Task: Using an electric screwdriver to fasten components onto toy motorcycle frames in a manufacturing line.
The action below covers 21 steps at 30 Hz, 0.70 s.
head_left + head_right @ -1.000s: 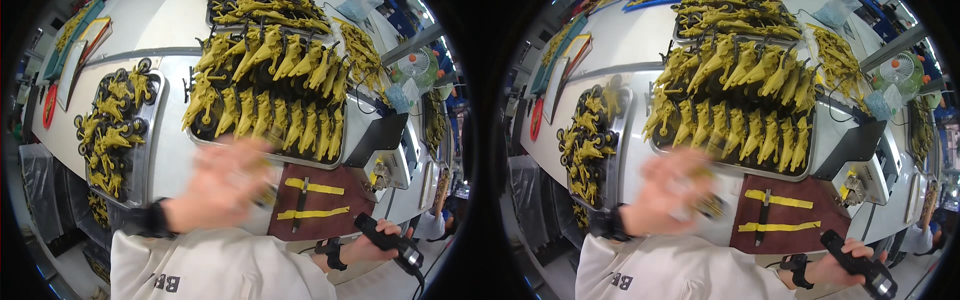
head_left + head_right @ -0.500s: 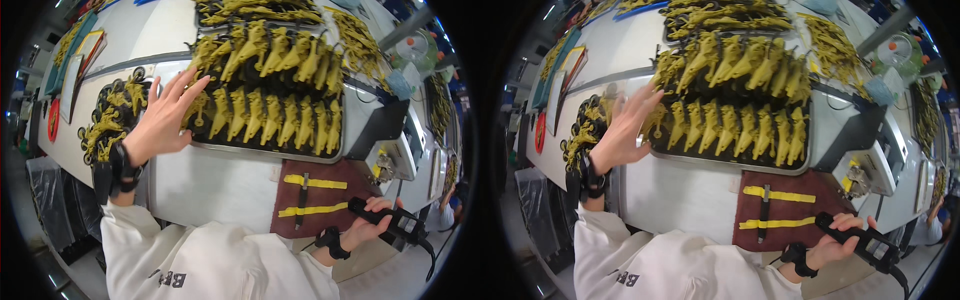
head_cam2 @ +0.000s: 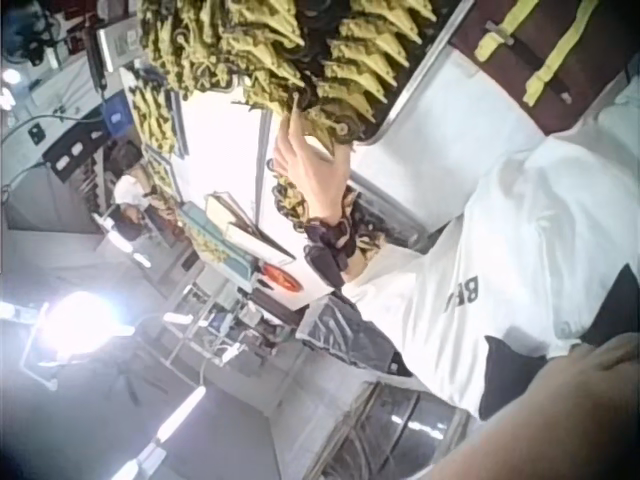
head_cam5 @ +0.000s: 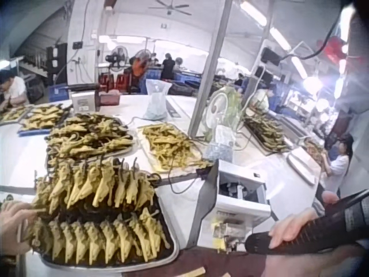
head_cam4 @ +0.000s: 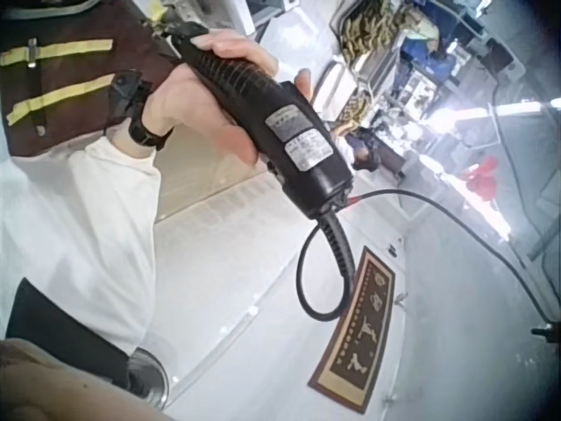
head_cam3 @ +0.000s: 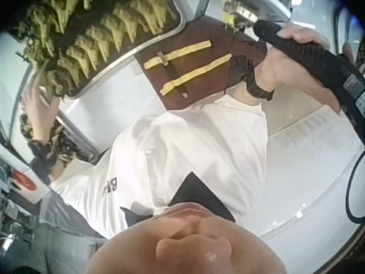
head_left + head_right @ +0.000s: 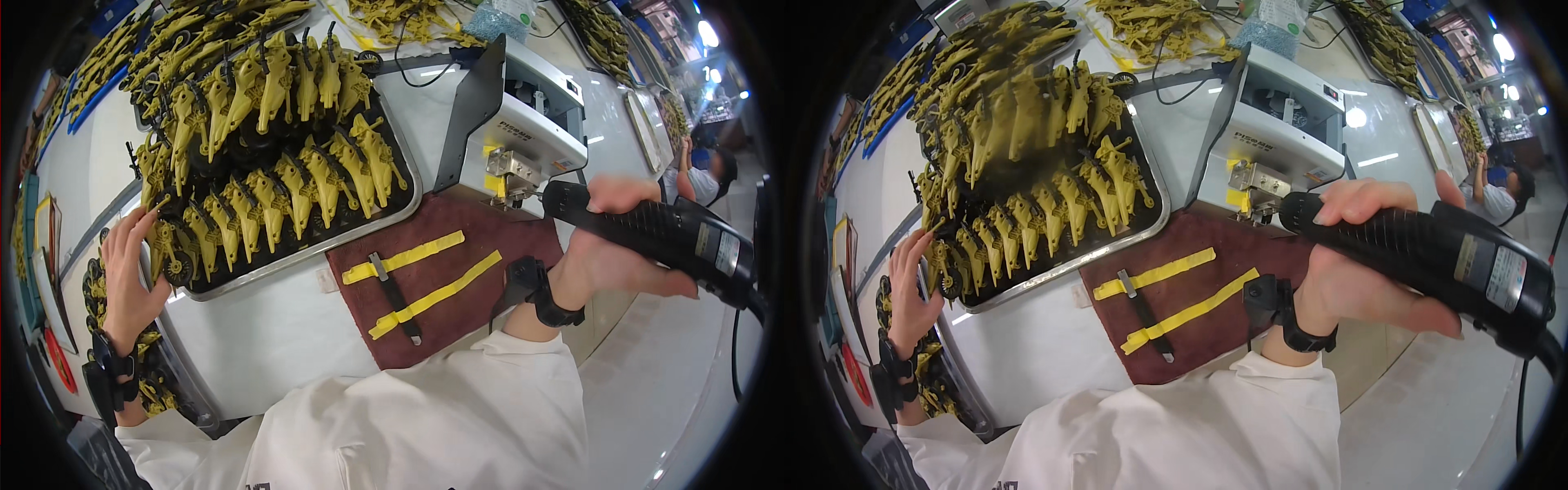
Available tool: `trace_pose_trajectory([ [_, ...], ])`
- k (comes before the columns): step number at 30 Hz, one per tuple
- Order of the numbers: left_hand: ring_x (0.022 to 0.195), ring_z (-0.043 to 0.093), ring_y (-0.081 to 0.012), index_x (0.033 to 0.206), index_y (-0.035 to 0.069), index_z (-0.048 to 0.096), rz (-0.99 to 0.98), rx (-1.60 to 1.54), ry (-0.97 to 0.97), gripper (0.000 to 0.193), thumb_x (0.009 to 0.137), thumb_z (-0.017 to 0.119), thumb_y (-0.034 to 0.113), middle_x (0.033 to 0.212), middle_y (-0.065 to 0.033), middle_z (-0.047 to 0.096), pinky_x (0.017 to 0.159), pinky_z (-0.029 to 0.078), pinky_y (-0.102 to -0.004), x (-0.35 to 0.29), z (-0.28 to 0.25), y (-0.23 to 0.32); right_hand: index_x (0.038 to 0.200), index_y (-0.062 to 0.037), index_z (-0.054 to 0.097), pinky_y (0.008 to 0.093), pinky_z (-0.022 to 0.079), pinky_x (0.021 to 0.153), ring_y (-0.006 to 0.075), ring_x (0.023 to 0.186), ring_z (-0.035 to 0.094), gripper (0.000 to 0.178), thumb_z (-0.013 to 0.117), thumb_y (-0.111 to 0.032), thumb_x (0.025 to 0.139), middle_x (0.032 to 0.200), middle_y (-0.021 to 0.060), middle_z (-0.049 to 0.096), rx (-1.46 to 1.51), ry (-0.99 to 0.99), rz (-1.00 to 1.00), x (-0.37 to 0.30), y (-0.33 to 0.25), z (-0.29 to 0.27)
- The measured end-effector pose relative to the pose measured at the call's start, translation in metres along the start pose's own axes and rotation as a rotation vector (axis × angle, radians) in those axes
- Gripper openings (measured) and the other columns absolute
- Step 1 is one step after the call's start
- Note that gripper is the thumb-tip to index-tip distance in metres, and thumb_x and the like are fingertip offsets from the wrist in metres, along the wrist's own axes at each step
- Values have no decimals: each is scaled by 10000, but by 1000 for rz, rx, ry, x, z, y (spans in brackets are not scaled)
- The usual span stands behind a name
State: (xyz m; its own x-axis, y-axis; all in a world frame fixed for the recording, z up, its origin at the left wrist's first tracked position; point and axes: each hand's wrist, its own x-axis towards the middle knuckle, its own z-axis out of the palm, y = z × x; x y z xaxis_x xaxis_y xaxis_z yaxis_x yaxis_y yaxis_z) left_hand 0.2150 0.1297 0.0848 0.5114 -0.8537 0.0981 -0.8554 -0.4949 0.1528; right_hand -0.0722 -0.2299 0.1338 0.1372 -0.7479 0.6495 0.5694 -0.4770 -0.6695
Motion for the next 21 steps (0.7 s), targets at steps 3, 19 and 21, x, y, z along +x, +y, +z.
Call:
trace_pose_trajectory([
  [3,1172,434,-373,1192,16,521,10,9,110,636,559,531,-50,1236,-177,503,1020,295,-438,-3,-25,13,1251,-45,411,405,402,566,227,486,459,1088,161,-921,656,676,134,547,54,-134,13,-5,6,-10],
  [19,1252,348,-378,1325,40,388,-204,-151,280,825,623,765,249,1384,-222,340,1025,263,-471,-77,44,50,1236,29,391,336,462,546,246,544,549,1146,320,-920,598,818,133,590,-376,60,-77,7,15,-30],
  [21,1285,286,-414,1374,41,331,-278,-161,124,933,594,764,314,1438,-236,252,1042,230,-495,-94,32,59,1187,1,432,349,444,607,241,608,543,1105,376,-918,576,848,120,591,-234,8,-40,12,17,-57],
])
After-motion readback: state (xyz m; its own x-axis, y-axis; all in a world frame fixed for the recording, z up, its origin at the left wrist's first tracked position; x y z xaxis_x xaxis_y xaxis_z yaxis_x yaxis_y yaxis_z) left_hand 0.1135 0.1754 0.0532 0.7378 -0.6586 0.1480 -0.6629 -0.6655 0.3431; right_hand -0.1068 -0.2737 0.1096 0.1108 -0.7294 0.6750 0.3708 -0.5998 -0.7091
